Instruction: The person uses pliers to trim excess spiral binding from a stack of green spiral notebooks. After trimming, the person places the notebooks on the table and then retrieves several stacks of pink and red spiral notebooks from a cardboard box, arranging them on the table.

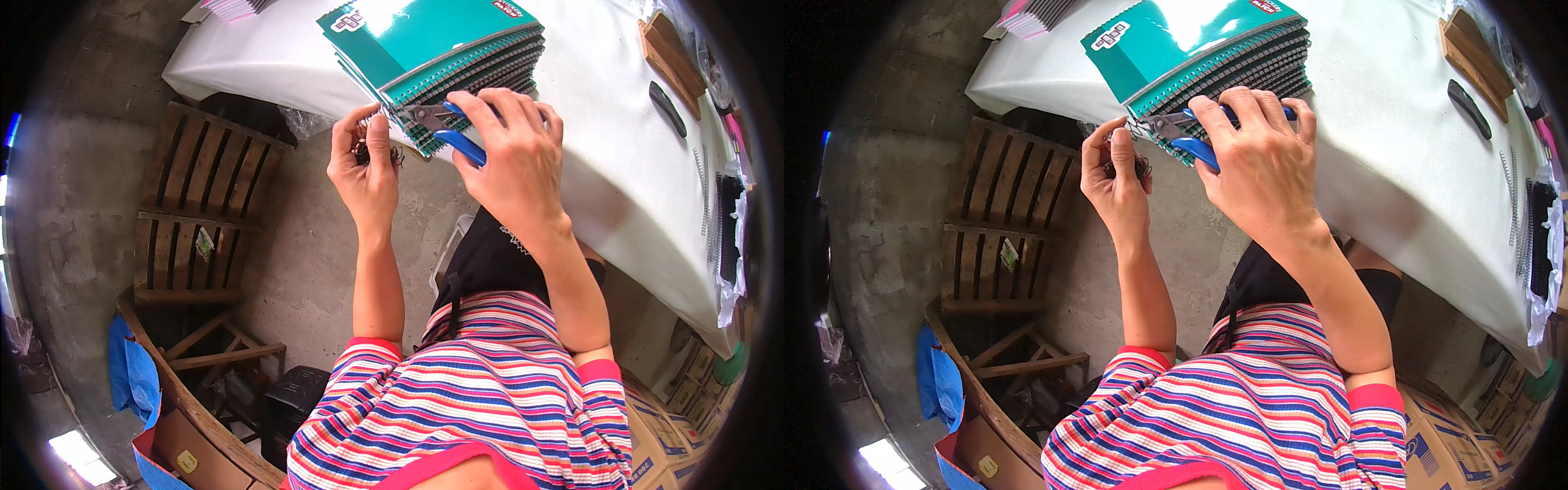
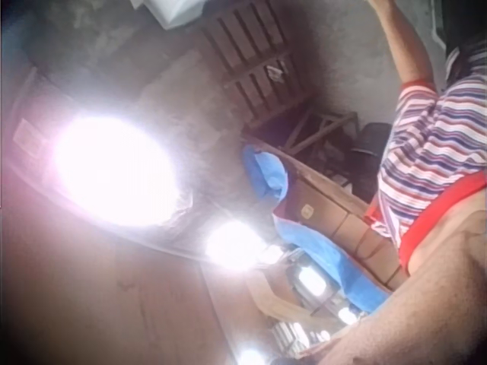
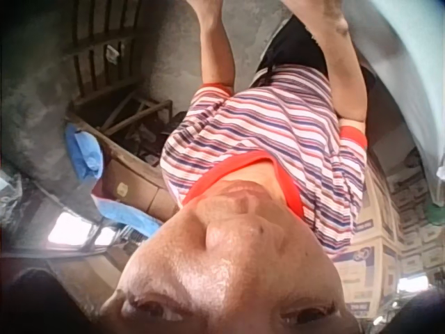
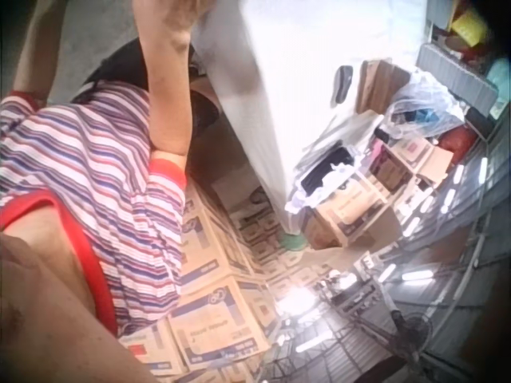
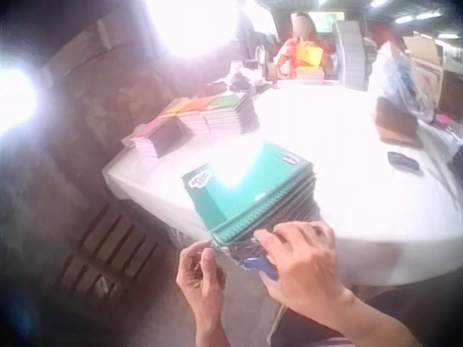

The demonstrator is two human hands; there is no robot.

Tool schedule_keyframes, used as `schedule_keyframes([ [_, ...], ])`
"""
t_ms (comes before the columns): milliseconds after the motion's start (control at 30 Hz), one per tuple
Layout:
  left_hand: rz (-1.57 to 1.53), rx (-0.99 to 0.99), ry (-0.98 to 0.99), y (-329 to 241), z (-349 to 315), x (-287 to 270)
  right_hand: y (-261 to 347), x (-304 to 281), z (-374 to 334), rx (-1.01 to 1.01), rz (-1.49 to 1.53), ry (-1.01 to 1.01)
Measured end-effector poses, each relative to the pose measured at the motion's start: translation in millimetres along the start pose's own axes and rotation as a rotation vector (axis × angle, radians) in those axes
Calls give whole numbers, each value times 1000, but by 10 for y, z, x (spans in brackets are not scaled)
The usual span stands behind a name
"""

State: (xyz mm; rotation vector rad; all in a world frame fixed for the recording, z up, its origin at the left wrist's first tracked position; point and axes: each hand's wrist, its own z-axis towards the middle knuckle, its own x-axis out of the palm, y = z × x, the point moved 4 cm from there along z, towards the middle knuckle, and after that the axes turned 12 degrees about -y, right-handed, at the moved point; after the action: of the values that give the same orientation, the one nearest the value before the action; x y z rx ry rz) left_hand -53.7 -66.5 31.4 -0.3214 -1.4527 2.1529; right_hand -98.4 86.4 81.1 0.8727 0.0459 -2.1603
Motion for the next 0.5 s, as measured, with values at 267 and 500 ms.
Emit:
schedule_keyframes([
  [267,10,37,15,-47,8,-18,60,57,15,42,14,97],
  [500,41,82,17,-32,-5,-53,-41,186,-27,242,221,275],
])
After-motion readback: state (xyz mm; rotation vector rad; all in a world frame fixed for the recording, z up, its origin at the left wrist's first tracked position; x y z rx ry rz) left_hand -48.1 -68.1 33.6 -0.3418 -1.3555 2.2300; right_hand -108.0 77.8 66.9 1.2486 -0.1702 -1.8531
